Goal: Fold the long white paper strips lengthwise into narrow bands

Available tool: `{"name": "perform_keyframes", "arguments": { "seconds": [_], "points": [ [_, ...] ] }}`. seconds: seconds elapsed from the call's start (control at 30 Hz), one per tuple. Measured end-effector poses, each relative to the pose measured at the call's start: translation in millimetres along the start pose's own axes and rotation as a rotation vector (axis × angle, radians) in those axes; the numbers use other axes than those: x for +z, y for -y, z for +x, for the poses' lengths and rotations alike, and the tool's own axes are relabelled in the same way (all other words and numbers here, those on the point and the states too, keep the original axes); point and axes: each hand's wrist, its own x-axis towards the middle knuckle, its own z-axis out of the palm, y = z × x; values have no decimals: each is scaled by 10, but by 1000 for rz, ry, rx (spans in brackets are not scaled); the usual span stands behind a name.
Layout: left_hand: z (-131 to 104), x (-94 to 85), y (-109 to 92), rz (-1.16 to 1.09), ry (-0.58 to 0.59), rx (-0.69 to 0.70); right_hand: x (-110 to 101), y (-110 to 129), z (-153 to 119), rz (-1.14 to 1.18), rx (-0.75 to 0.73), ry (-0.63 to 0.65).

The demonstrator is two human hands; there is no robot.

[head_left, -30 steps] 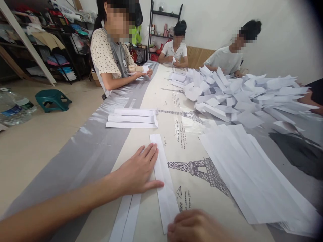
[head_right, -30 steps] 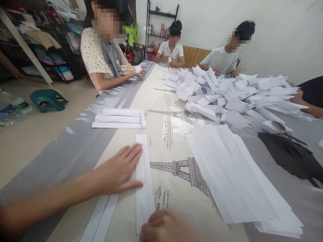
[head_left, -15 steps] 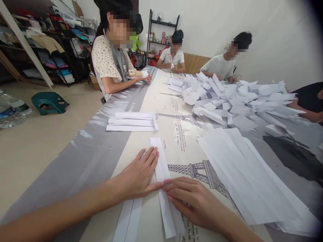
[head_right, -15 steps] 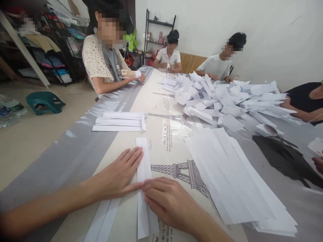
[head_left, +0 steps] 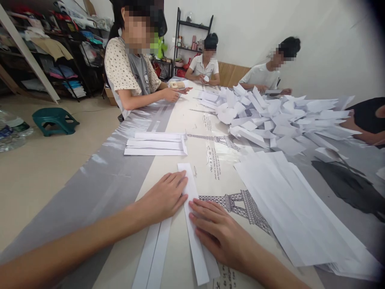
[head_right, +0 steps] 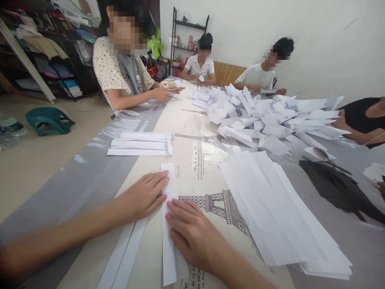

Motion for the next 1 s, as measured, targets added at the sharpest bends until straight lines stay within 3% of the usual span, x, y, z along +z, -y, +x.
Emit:
{"name": "perform_keyframes", "arguments": {
  "seconds": [0.4,0.63,0.83,1.0],
  "points": [
    [34,6,131,24,41,-43,-141,-40,28,59,-21,66],
    [64,-53,196,5,44,-45,-158,-52,31,35,17,3],
    [101,-46,235,44,-31,34,-179,-147,-8,16,133,-71],
    [125,-17,263,247,-68,145,-195,-161,-7,-79,191,-74]
  ]
}}
